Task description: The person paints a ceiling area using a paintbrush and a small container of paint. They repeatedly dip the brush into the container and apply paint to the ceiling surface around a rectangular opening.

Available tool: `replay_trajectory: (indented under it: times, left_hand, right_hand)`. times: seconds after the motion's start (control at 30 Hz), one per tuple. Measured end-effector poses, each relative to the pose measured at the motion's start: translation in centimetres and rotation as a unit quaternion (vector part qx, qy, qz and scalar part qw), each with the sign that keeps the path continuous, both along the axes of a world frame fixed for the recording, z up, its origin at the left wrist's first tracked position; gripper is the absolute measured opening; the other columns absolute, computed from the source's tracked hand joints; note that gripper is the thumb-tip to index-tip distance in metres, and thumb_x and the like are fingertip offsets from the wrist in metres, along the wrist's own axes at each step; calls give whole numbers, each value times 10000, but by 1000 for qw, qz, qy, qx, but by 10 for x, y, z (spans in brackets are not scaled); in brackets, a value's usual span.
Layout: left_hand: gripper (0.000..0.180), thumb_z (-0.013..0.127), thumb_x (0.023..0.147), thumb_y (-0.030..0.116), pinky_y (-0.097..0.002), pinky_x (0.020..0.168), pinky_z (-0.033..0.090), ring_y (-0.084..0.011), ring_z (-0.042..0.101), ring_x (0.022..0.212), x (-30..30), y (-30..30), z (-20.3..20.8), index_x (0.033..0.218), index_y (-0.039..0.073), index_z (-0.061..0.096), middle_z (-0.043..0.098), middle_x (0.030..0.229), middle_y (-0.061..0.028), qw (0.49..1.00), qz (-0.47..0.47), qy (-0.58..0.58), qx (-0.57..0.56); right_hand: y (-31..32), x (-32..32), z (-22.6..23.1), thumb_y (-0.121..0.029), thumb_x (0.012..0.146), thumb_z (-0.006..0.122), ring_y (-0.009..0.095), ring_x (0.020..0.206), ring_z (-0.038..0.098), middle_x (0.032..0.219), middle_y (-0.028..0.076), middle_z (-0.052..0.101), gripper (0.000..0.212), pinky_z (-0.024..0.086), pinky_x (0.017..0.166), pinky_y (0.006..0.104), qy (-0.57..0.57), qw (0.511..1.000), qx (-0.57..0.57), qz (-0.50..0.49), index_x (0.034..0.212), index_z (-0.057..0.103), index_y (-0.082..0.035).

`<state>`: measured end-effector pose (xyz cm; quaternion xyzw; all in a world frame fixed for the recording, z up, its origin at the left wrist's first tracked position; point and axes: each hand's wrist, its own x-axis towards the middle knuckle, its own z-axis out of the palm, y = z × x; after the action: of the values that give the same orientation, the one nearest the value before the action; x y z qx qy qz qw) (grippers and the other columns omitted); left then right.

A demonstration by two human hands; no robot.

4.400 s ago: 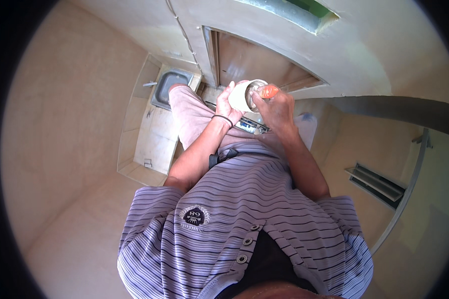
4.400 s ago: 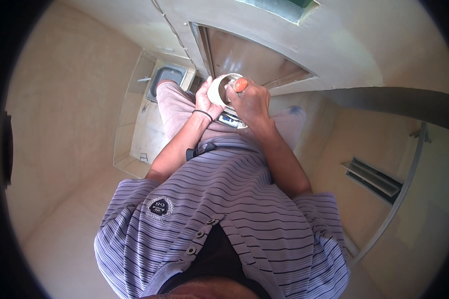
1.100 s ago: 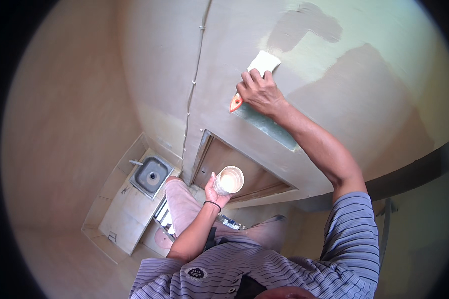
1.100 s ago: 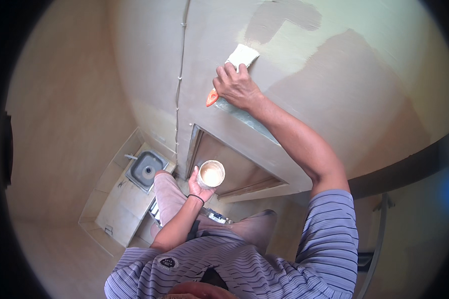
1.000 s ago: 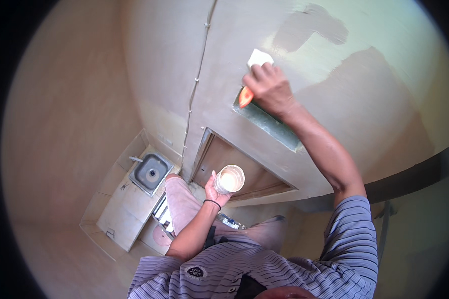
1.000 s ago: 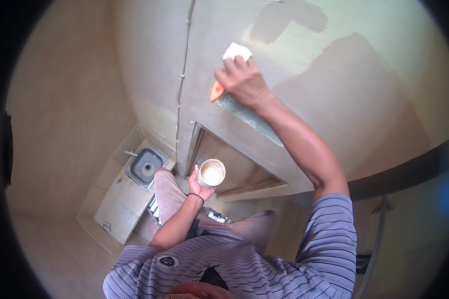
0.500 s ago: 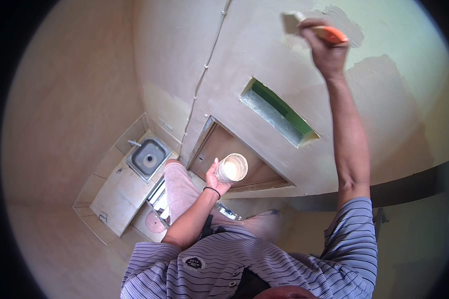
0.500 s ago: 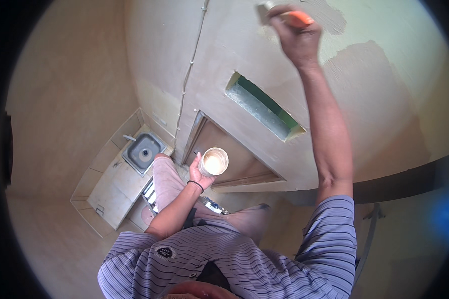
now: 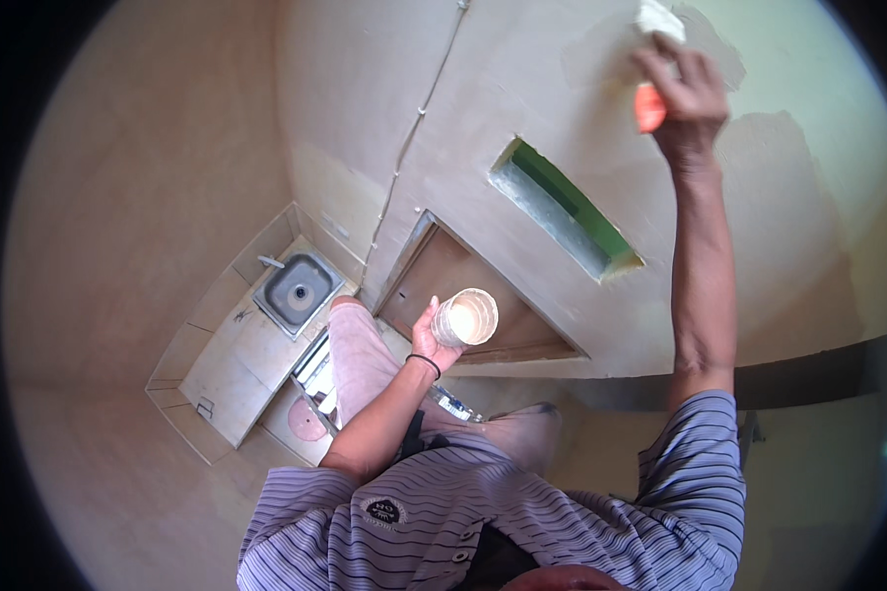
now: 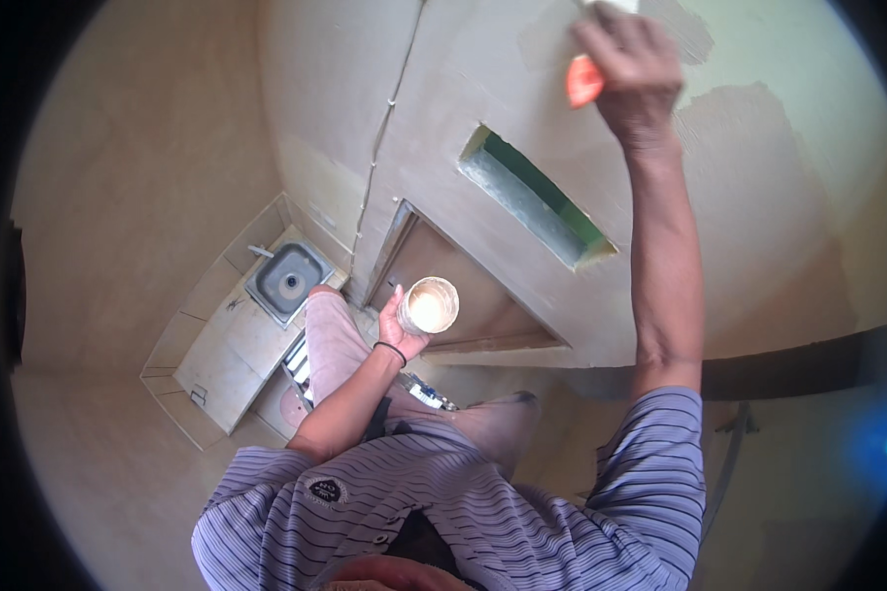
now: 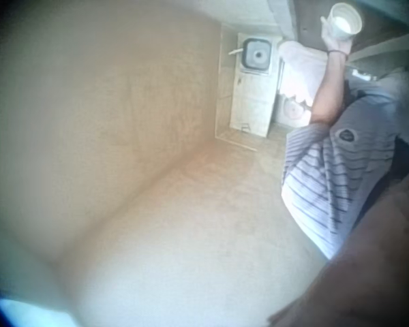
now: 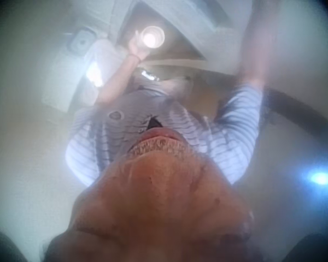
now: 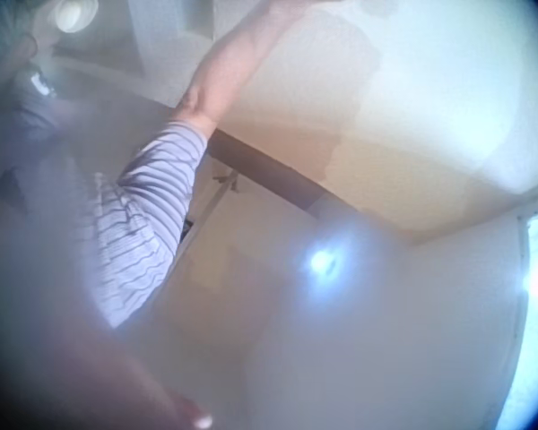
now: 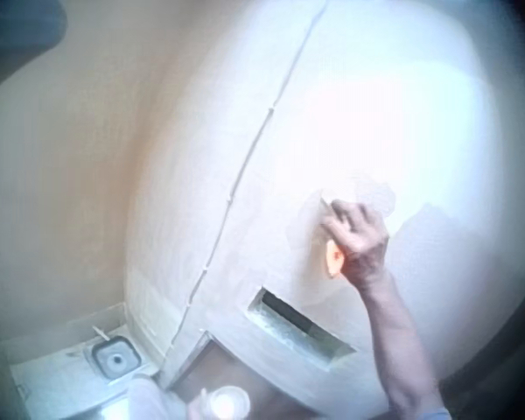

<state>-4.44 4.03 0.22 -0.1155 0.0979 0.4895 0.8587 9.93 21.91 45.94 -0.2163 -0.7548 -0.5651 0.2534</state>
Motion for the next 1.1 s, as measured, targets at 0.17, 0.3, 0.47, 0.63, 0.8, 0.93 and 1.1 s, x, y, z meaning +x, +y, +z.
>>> replay_trajectory:
  times: [0.17,0.3,0.47,0.63,0.8,0.93,1.1]
  left_hand:
    - [616,666,875,559,-492,1078,444,-293,592,1224,3,2,-1,1281,99,618,638,1303,-102,1000,-3,11,-3]
    - [595,639,893,567,-527,1003,451,-313,584,1210,5,2,-1,1271,108,617,635,1296,-113,1000,-5,6,-9]
    - [596,640,892,565,-528,1010,454,-315,589,1208,4,4,-8,1266,101,618,636,1296,-115,1000,4,20,-17]
    - [605,668,872,560,-485,1074,450,-291,591,1225,7,1,-1,1261,98,625,640,1299,-102,1000,-18,14,6]
    - [597,663,878,557,-491,1059,461,-290,597,1215,6,2,-5,1259,100,627,644,1292,-99,1000,-11,18,-2]
    - [597,668,873,558,-492,1056,462,-288,601,1209,6,3,-3,1255,102,631,649,1282,-94,1000,-5,20,-15]
    - [606,671,868,562,-495,1062,457,-292,597,1215,11,3,-5,1260,102,629,645,1286,-98,999,-21,23,-12]
  right_hand:
    - [18,25,-92,-194,731,653,198,950,566,937,28,554,80,468,741,355,-236,963,-88,-95,736,619,-123]
    - [-15,53,-167,-180,727,652,211,951,562,963,42,562,82,460,735,347,-262,936,-200,-124,708,599,-121]
    - [-36,43,-158,-131,728,679,246,908,588,980,50,620,105,491,737,380,-93,953,-288,-26,805,609,-119]
    - [-7,81,-85,29,813,685,188,868,687,940,40,709,155,551,743,330,293,856,-417,82,917,707,-83]
    - [-34,75,-9,-16,798,743,177,828,677,951,13,710,181,546,731,284,241,946,-201,86,929,738,-141]
    - [-50,61,-9,-140,691,724,171,813,619,951,-27,662,243,494,645,304,0,996,34,-78,925,727,-206]
    - [-27,77,-107,-177,728,658,205,854,570,904,47,546,104,459,652,345,-141,975,-68,-156,797,606,-120]
